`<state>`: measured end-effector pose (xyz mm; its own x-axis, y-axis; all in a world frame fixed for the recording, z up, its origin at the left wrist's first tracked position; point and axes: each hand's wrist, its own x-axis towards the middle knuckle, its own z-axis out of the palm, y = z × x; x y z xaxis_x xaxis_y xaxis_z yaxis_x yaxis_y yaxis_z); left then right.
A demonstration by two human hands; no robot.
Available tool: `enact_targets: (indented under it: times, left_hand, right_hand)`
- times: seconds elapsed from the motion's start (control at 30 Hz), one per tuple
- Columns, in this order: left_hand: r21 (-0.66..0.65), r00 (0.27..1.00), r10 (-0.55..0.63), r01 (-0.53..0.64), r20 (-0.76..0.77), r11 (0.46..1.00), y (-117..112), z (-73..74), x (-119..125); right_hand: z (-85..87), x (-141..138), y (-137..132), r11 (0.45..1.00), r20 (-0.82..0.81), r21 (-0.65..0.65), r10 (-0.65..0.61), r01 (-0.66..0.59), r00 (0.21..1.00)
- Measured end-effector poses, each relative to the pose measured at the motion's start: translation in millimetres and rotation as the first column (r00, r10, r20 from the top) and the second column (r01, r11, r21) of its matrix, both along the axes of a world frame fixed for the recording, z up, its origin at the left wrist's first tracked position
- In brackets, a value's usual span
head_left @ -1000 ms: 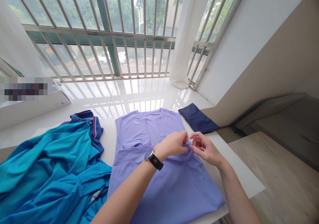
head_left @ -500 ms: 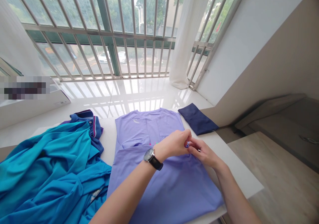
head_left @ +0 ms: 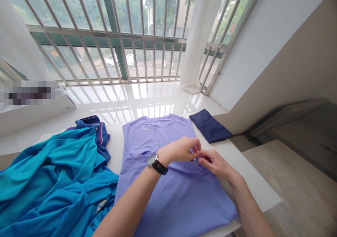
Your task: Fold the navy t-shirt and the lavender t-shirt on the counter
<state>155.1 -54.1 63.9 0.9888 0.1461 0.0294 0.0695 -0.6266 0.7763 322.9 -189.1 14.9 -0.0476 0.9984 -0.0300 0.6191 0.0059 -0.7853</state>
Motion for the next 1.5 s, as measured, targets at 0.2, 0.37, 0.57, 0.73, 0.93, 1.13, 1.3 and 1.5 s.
enact_targets:
  times: [0.2, 0.37, 0.57, 0.73, 0.93, 1.13, 1.3, 1.5]
  left_hand:
    - [0.155, 0.99, 0.139, -0.14, 0.023, 0.978, 3.0, -16.4, 5.1]
    - [0.34, 0.991, 0.132, -0.125, 0.003, 0.932, -6.2, -36.3, 14.2]
    - [0.19, 0.996, 0.095, -0.094, 0.005, 0.977, 3.1, -32.9, 13.1]
    - [0.136, 0.986, 0.151, -0.139, -0.075, 0.981, 8.2, -37.4, 13.6]
    - [0.092, 0.971, 0.237, -0.233, -0.035, 0.968, 1.9, -46.4, 15.5]
    - [0.226, 0.929, 0.37, -0.361, 0.0, 0.905, -3.7, -31.4, 14.1]
    - [0.268, 0.923, 0.364, -0.321, -0.128, 0.909, -13.4, -22.6, 15.9]
    - [0.19, 0.941, 0.333, -0.316, -0.064, 0.929, -18.6, -39.2, 24.6]
  right_hand:
    - [7.3, -2.8, -2.1, 0.991, 0.11, 0.123, -0.07, 0.057, 0.991]
    - [11.4, 1.3, -6.0, 0.947, 0.052, 0.308, -0.108, 0.087, 0.993]
    - [12.6, 5.3, -7.3, 0.912, 0.013, 0.394, -0.133, 0.117, 0.991]
    - [13.0, 4.1, -1.7, 0.885, 0.071, 0.427, -0.239, 0.188, 0.968]
    - [6.3, 4.8, 5.2, 0.909, 0.061, 0.36, -0.247, 0.209, 0.967]
    - [-1.2, 14.3, 3.9, 0.88, 0.046, 0.343, -0.365, 0.328, 0.93]
    - [-3.4, 17.4, 5.4, 0.918, 0.126, 0.227, -0.358, 0.324, 0.925]
    - [-2.5, 11.7, -12.0, 0.878, 0.066, 0.158, -0.465, 0.451, 0.883]
